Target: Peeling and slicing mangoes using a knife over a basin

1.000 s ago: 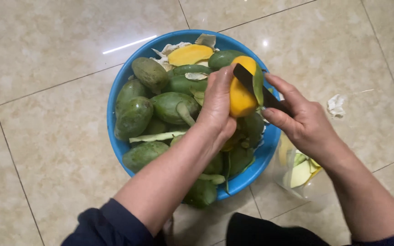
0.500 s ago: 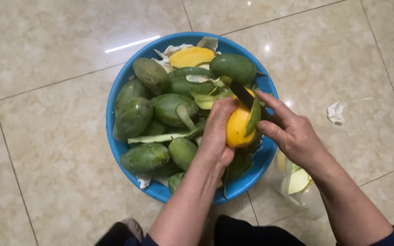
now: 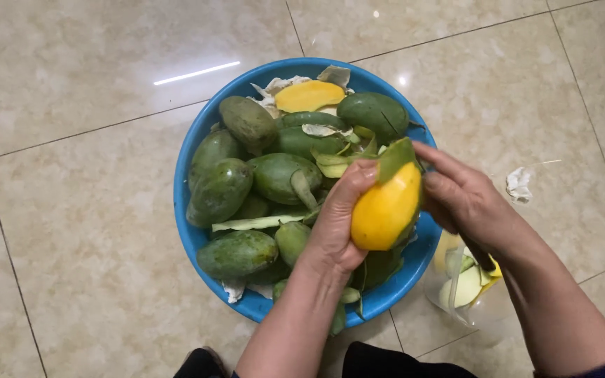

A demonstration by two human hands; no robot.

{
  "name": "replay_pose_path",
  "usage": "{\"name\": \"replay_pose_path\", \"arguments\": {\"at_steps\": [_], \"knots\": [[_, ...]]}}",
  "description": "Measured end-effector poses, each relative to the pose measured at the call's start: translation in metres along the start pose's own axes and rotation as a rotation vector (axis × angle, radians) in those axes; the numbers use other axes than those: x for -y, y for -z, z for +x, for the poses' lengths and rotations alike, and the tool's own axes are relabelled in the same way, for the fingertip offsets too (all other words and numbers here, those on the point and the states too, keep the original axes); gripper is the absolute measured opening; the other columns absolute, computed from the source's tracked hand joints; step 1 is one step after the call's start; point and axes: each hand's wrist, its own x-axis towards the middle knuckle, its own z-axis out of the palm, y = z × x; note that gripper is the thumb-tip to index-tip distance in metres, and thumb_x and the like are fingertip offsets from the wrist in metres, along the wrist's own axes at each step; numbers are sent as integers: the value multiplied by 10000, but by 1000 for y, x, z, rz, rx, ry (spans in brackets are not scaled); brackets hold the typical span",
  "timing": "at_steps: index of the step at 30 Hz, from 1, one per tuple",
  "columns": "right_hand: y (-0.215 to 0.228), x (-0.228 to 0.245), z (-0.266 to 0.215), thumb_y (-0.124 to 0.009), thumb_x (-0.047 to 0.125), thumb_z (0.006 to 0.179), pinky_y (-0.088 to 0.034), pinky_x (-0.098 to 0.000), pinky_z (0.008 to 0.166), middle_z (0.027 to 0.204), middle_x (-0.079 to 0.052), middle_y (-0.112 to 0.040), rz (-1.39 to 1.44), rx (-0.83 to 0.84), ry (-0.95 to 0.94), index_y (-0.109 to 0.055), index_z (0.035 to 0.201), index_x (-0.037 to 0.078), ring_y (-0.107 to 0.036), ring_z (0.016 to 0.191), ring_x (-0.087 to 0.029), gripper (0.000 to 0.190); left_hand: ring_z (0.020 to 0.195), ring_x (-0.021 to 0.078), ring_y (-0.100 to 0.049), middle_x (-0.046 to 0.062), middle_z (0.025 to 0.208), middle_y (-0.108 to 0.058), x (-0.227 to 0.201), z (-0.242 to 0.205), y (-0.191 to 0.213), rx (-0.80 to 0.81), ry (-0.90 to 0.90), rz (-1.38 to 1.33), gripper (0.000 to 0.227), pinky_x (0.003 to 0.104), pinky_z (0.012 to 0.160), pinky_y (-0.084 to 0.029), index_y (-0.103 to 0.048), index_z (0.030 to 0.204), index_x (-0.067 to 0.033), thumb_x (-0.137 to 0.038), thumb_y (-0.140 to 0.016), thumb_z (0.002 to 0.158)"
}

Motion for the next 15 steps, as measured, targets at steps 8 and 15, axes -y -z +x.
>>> {"name": "replay_pose_path", "arguments": {"at_steps": [8,15], "knots": [[0,-12,-14,-518,262,985,-267,-305,430,649,-103,-484,-15,-42,-158,-496,1611,154,-397,508,-183,636,721,177,-696,111,1001,-710,-17,11,4,-168,-39,-127,515,306,522,-608,-614,1303,-37,-309,-738,884],[15,-40,-45,-803,155,719,-508,-346,537,782,-101,-871,-564,-50,-65,-475,1610,351,-716,562,-228,970,779,261,-721,165,994,-711,-2,26,15,-260,-39,-224,456,384,676,-659,-606,1270,-6,-312,-683,941]]}}
